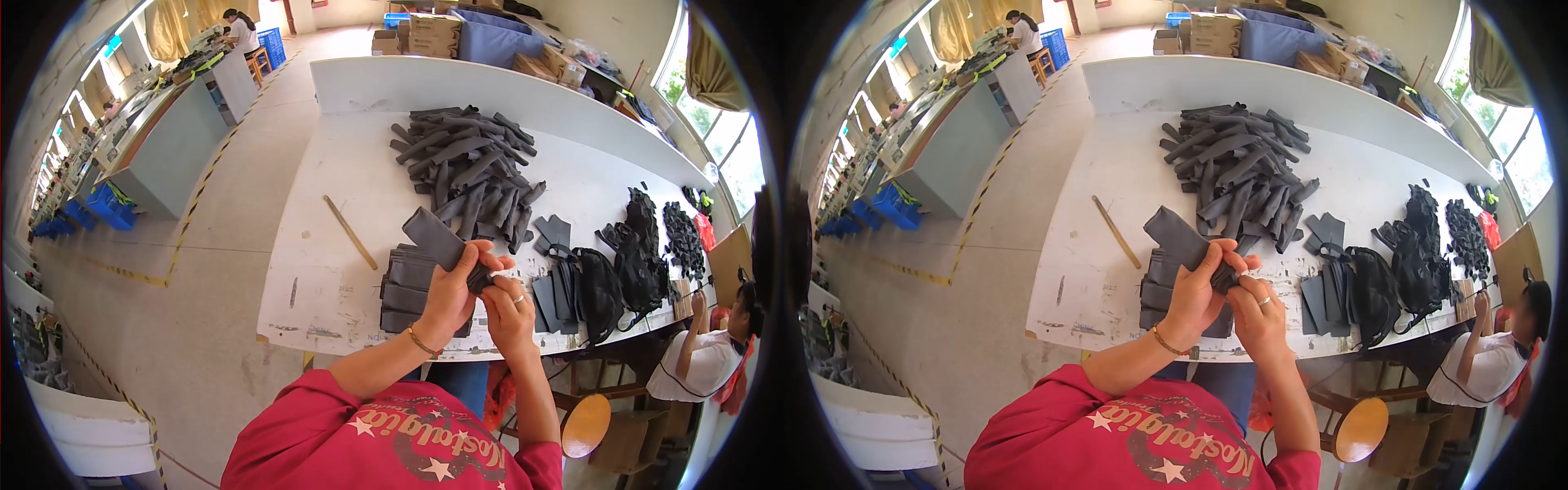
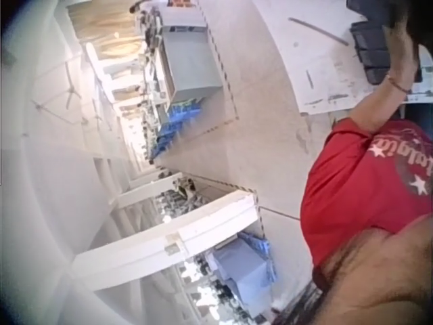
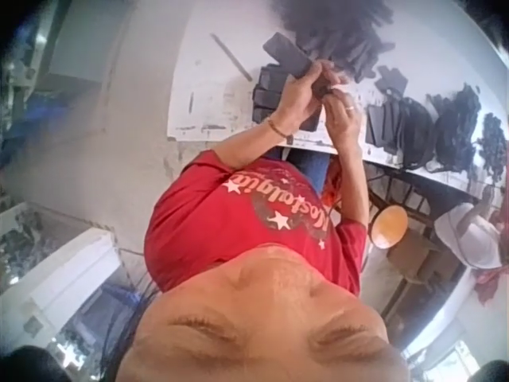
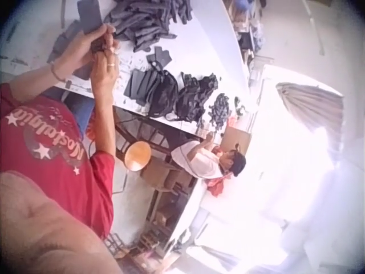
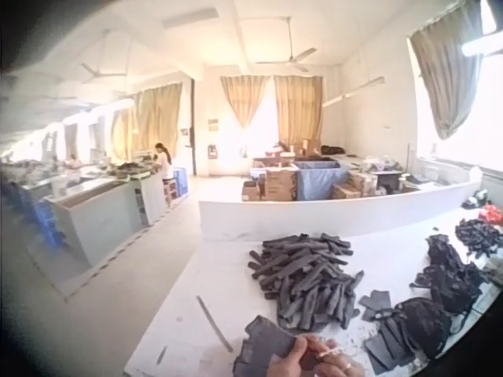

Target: Sort and stack small black foam components on a workbench in a manufacturing environment.

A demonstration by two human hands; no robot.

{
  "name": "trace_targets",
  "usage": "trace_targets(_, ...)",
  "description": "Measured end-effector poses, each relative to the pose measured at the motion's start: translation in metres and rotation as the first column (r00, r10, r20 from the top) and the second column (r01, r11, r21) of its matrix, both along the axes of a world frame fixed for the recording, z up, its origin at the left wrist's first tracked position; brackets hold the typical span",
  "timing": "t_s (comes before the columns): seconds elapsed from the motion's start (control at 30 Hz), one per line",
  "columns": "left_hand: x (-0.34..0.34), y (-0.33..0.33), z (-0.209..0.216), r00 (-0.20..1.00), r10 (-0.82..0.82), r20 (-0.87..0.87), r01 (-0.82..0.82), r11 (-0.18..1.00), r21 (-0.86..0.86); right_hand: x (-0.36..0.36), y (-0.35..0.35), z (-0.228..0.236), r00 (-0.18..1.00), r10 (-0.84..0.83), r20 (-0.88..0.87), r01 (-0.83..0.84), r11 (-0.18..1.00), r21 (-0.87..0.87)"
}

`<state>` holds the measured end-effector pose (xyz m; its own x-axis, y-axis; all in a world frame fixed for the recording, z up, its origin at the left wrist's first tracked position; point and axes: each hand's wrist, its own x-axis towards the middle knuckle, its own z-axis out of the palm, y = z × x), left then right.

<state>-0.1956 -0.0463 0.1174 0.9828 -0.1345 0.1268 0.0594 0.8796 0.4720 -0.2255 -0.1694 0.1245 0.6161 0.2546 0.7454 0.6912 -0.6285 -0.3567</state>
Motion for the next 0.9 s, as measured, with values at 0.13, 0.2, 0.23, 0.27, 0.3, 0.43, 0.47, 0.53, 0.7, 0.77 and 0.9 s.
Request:
trace_targets(0.13,0.014,0.012,0.005,0.993,0.115,-0.017,-0.114,0.993,0.031,-0.003,-0.006,-0.001,1.000,0.020,0.014,-0.020,1.000,-0.024)
trace_targets(0.2,0.018,0.018,0.009,0.990,0.139,-0.012,-0.138,0.989,0.054,-0.007,-0.009,-0.005,1.000,0.021,0.003,-0.021,1.000,-0.013)
trace_targets(0.23,0.017,0.018,0.009,0.991,0.132,-0.025,-0.131,0.990,0.051,-0.008,-0.009,-0.007,1.000,0.015,0.004,-0.015,1.000,-0.008)
trace_targets(0.27,0.017,0.019,0.010,0.991,0.127,-0.038,-0.125,0.991,0.047,-0.008,-0.008,-0.009,1.000,0.009,0.005,-0.009,1.000,-0.003)
trace_targets(0.3,0.017,0.017,0.006,0.991,0.132,-0.037,-0.131,0.990,0.048,-0.007,-0.007,-0.011,1.000,0.015,0.005,-0.015,1.000,-0.003)
trace_targets(0.43,0.010,0.007,0.000,0.969,0.187,-0.160,-0.180,0.982,0.058,-0.005,-0.006,-0.018,0.997,0.037,0.065,-0.032,0.997,-0.070)
trace_targets(0.47,0.009,0.006,0.001,0.961,0.211,-0.180,-0.201,0.977,0.075,-0.004,-0.007,-0.023,0.996,0.046,0.071,-0.041,0.996,-0.073)
trace_targets(0.53,0.006,0.003,0.001,0.956,0.230,-0.181,-0.220,0.973,0.072,-0.002,-0.006,-0.027,0.994,0.057,0.097,-0.050,0.996,-0.070)
trace_targets(0.7,0.003,-0.001,-0.003,0.956,0.237,-0.175,-0.237,0.971,0.020,0.002,-0.005,-0.029,0.992,0.082,0.093,-0.076,0.995,-0.065)
trace_targets(0.77,0.002,-0.002,-0.005,0.954,0.235,-0.184,-0.232,0.972,0.035,0.004,-0.004,-0.029,0.990,0.092,0.105,-0.086,0.994,-0.065)
trace_targets(0.9,0.000,-0.003,-0.004,0.952,0.237,-0.192,-0.239,0.971,0.013,0.005,0.000,-0.026,0.988,0.105,0.112,-0.103,0.994,-0.028)
